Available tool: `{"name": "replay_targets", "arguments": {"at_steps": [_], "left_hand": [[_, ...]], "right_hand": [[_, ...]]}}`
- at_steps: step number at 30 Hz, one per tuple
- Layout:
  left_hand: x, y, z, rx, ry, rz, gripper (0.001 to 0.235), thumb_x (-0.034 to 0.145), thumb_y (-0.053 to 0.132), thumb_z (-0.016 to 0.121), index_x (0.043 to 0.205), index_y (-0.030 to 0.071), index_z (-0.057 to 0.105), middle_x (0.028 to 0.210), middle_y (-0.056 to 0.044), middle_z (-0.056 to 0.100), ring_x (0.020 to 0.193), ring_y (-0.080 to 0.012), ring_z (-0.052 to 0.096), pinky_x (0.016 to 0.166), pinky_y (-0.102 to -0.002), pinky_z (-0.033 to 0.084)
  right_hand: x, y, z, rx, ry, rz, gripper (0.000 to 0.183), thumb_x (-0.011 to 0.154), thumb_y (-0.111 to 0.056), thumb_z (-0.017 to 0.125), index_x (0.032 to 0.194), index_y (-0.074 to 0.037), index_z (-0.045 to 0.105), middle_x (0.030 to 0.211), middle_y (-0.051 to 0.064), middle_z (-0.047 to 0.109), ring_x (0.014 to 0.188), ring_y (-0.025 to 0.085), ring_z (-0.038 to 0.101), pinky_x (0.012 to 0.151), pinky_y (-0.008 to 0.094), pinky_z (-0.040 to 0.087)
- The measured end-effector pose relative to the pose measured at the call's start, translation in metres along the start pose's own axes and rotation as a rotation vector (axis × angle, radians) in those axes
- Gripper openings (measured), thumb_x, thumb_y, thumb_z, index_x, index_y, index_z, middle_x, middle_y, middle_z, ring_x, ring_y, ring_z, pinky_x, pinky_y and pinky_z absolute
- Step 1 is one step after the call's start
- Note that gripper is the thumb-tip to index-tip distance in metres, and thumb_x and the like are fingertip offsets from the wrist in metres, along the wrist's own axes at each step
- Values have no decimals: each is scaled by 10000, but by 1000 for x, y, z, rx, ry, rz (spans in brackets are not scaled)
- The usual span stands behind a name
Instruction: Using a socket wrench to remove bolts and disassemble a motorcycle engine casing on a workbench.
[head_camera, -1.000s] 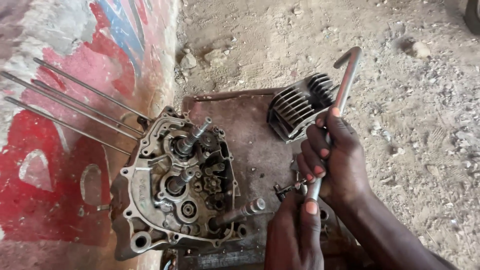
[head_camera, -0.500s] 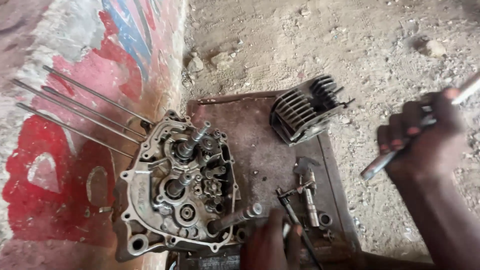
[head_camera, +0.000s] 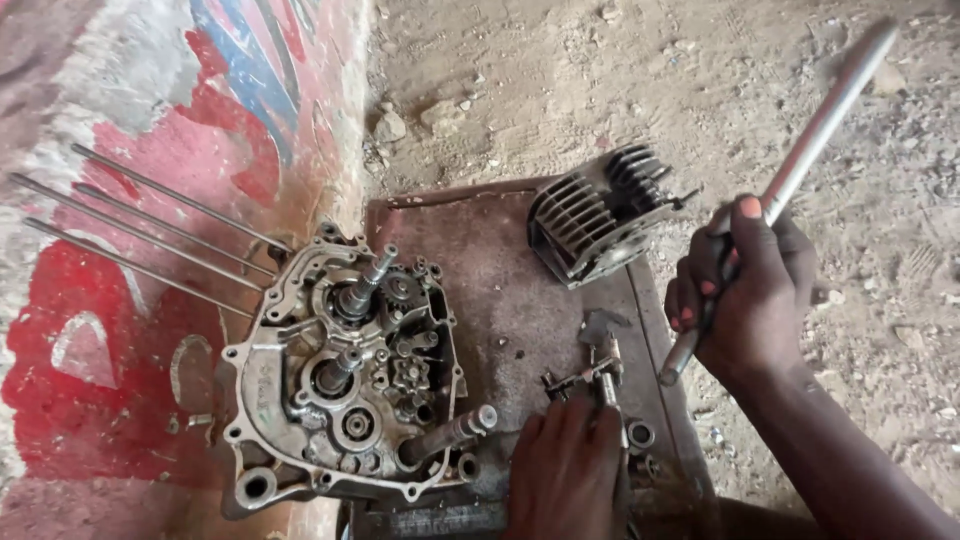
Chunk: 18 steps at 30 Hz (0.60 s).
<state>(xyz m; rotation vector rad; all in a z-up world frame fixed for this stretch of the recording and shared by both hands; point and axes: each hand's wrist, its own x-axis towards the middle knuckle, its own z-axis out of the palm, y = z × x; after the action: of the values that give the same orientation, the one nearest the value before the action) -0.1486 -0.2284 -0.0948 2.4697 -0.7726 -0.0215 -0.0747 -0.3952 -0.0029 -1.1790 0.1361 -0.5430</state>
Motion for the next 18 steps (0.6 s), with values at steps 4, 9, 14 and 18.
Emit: {"name": "replay_targets", "arguments": {"at_steps": [4,9,14,18], "left_hand": [[13,-6,41,244,215,190,187,865,150,594,1004,61,683,922,-111,637,879,-324,556,681,-468,407],[20,2,71,363,358,165,334,896,161,574,1159,19,723,1191,-161,713,941,-286,593,730,-430,447],[23,1,91,353,174,94,405,926,198,511,1233,7,694,1363,-226,657,1040,-332,606,812,-476,423],[32,3,80,338,163,126,266,930,198,555,1101,59,703,1012,-146,692,906,-317,590,758,-468,413]], "right_hand": [[-2,0,5,-37,-32,-27,281,1081,-246,479,842,-99,492,543,3,347,334,141,358,230,303,337],[-2,5,5,-62,-36,-30,280,1061,-235,501,835,-77,452,525,28,314,324,159,328,242,305,335],[-3,6,7,-26,-57,-31,241,1046,-202,522,842,-105,439,538,23,305,336,143,306,248,289,318],[-2,9,5,-24,-62,-43,260,1057,-183,496,820,-99,429,528,37,301,316,160,306,243,297,310]]}}
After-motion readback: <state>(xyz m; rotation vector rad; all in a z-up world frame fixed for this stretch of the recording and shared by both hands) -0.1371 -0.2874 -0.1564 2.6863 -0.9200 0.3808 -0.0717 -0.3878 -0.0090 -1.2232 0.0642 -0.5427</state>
